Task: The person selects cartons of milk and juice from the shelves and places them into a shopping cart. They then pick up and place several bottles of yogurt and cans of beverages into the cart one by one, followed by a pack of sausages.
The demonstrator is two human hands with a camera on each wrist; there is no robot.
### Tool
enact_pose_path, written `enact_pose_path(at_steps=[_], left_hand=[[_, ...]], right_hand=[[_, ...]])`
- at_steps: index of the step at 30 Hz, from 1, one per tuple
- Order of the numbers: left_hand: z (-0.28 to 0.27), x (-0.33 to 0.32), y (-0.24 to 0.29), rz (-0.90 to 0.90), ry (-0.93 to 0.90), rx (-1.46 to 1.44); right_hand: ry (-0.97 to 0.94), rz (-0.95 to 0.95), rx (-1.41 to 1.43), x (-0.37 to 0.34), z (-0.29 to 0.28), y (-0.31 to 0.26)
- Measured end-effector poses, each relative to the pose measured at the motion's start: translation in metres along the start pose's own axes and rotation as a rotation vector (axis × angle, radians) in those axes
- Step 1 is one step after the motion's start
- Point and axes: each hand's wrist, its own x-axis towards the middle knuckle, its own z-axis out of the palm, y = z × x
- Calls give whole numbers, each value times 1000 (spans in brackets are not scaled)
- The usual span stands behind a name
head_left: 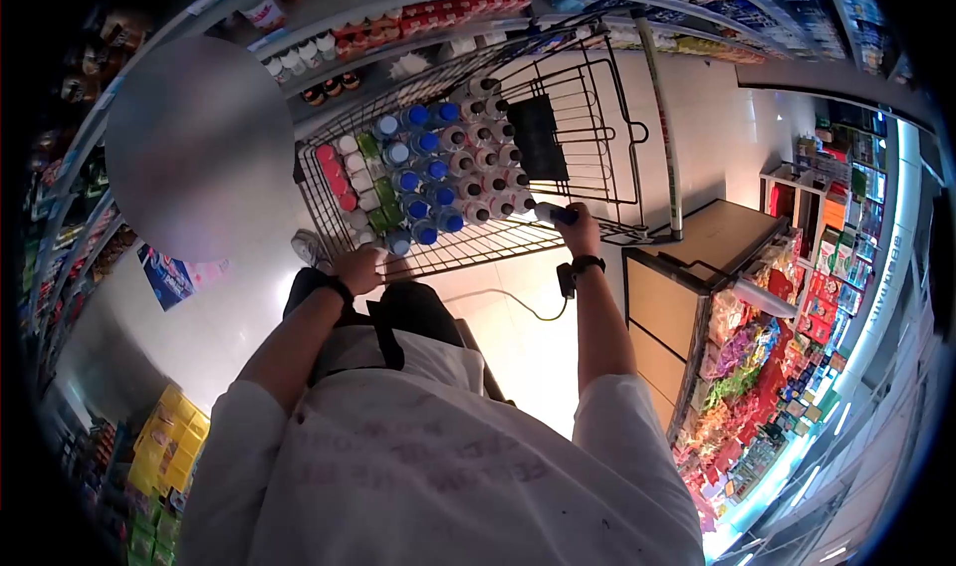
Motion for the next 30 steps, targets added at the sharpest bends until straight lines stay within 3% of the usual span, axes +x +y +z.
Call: enact_pose_path(at_steps=[2, 4, 7, 11, 14, 18, 20, 21, 23, 25, 26, 28, 30], left_hand=[[29, -3, -21, -108, -116, 28], [27, -8, -19, -199, -271, 54], [34, -15, -27, -242, -357, 135], [65, -25, -52, -247, -254, 179], [59, -25, -49, -248, -335, 257], [104, -21, -78, -249, -322, 369], [165, -18, -121, -310, -57, 359], [148, -21, -111, -310, -53, 360], [98, -28, -82, -261, -249, 280], [141, -23, -105, -329, -162, 282], [156, -20, -116, -400, -78, 280], [165, -19, -131, -389, -116, 180], [209, -14, -160, -541, 239, -184]], right_hand=[[1, -42, -31, 9, 5, 2], [-151, -4, -206, 17, 1, -4], [-210, 35, -388, 21, 7, 2], [-181, 20, -505, 31, 16, 3], [-135, 27, -556, 37, 28, 14], [-153, 39, -565, 26, 20, 8], [-172, 27, -540, 20, 14, 5], [-151, -1, -537, 15, 13, 6], [-113, -81, -541, 3, 8, 3], [-30, -226, -572, -18, 0, -1], [-93, -214, -600, -30, -11, -13], [22, -286, -603, -60, -20, -23], [10, -218, -501, -83, -31, -24]])
